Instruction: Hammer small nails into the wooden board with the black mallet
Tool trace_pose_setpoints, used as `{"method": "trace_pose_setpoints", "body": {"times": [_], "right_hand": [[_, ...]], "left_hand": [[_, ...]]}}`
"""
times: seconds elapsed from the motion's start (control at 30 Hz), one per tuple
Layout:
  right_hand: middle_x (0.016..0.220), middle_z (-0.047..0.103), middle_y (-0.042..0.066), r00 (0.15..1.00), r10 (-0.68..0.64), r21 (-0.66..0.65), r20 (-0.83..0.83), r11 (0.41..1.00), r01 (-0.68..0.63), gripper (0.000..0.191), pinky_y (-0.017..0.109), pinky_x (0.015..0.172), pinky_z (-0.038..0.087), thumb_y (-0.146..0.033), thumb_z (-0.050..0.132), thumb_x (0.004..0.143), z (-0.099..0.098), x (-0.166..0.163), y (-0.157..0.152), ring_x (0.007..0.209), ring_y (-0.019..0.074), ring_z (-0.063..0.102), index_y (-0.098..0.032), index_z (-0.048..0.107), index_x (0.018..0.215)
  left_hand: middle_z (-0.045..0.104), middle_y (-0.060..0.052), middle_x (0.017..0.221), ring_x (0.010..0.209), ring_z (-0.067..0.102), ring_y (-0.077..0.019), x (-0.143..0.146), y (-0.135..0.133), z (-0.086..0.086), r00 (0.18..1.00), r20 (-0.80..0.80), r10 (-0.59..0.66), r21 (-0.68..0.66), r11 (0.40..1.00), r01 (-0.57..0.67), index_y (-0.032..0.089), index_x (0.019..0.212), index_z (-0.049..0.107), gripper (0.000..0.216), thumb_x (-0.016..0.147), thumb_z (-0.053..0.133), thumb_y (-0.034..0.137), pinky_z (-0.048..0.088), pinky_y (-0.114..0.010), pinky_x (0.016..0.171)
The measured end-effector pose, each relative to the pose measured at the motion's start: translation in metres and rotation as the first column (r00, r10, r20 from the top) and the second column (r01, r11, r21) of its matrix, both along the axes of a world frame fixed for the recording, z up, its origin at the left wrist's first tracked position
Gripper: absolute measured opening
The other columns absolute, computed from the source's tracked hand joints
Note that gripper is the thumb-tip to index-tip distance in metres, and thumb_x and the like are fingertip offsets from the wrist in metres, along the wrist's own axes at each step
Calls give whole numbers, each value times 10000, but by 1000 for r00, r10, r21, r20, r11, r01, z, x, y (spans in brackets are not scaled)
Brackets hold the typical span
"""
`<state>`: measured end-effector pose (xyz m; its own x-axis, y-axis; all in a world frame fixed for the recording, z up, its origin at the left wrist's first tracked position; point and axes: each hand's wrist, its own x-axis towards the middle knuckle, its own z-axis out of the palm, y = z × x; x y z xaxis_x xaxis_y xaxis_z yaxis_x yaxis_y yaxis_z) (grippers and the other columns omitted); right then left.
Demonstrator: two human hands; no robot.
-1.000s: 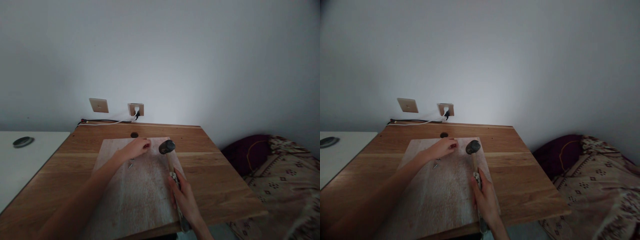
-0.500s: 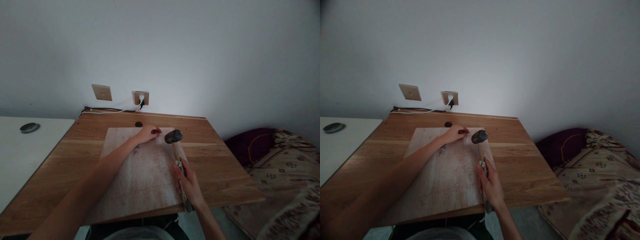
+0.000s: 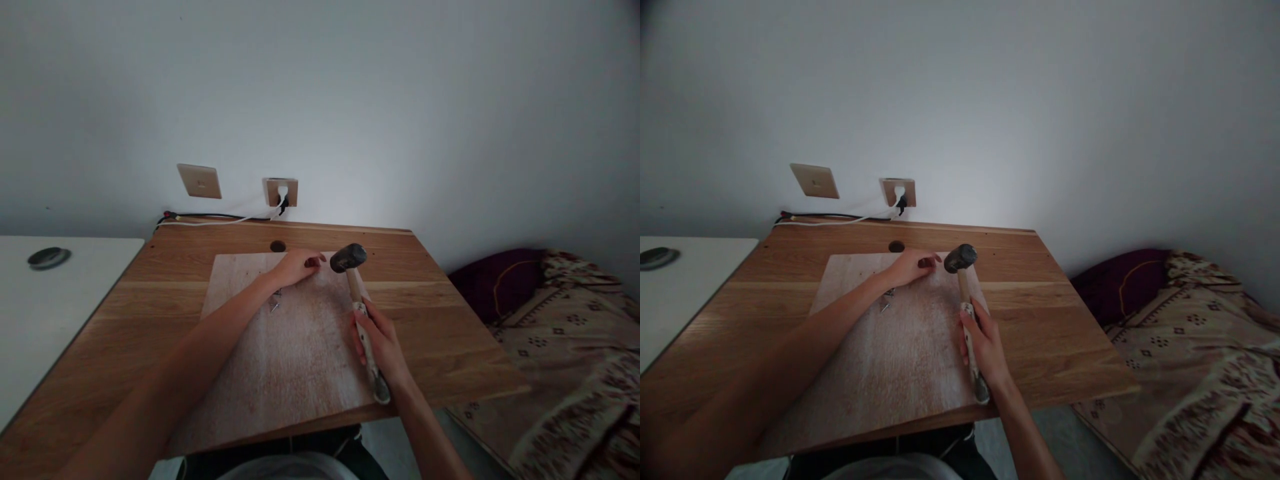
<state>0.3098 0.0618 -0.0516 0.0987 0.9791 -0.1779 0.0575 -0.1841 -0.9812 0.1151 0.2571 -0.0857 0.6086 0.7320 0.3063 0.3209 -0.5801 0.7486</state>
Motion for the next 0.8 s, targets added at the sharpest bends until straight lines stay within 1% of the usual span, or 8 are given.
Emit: {"method": "trace_pose_setpoints", "body": {"times": [0.1,0.17,0.27,0.37,0.43,0.6,0.7,0.8], "right_hand": [[502,502,-93,998,31,33,-57,999,-29,432,184,297,353,-620,672,848,2,-3,15,339,81,405,-205,596,940],[513,519,-90,996,47,55,-74,998,-42,430,182,303,363,-596,690,853,1,-4,19,347,81,415,-194,612,982],[512,537,-82,991,71,63,-115,996,-64,388,180,311,365,-549,667,897,0,-3,16,347,82,413,-183,626,1018],[472,519,-84,985,110,44,-132,993,-105,360,177,327,352,-530,620,940,0,-1,11,339,85,409,-184,638,1034],[482,523,-82,986,121,31,-118,992,-118,360,179,334,352,-540,620,939,-1,-1,8,343,85,417,-191,642,1024],[479,519,-76,992,123,-18,0,992,-123,428,202,335,377,-626,641,888,-3,-5,7,349,102,426,-207,646,977],[488,519,-76,995,103,8,-11,995,-103,433,205,335,379,-614,650,889,-3,-6,5,362,107,428,-206,646,1032],[522,518,-73,997,69,9,-33,998,-69,427,197,345,399,-601,663,893,-4,-5,3,394,106,452,-203,638,1045]], "left_hand": [[766,-24,891,791,699,-157,0,0,-1,999,33,23,-32,999,-22,179,1204,693,385,827,701,103,537,-287,796],[771,-31,902,796,705,-155,1,0,-3,999,39,35,-46,998,-33,173,1239,673,434,815,703,84,541,-286,801],[778,-43,901,811,721,-166,2,1,-5,997,57,45,-66,997,-41,156,1269,654,476,802,699,73,548,-289,803],[790,-56,925,836,738,-180,2,2,-5,997,66,45,-85,996,-40,152,1299,638,503,804,708,92,556,-297,815],[798,-62,939,845,747,-190,2,2,-3,998,46,53,-94,994,-49,150,1312,633,529,794,719,90,562,-306,828],[809,-74,952,858,761,-211,1,2,0,997,7,79,-89,993,-78,144,1352,614,603,763,698,45,566,-327,850],[811,-81,939,870,767,-214,1,2,0,997,7,72,-103,992,-70,129,1355,607,596,772,715,71,563,-325,856],[811,-83,926,872,767,-213,1,2,-2,997,20,74,-111,991,-71,117,1332,617,559,784,728,100,562,-322,856]]}}
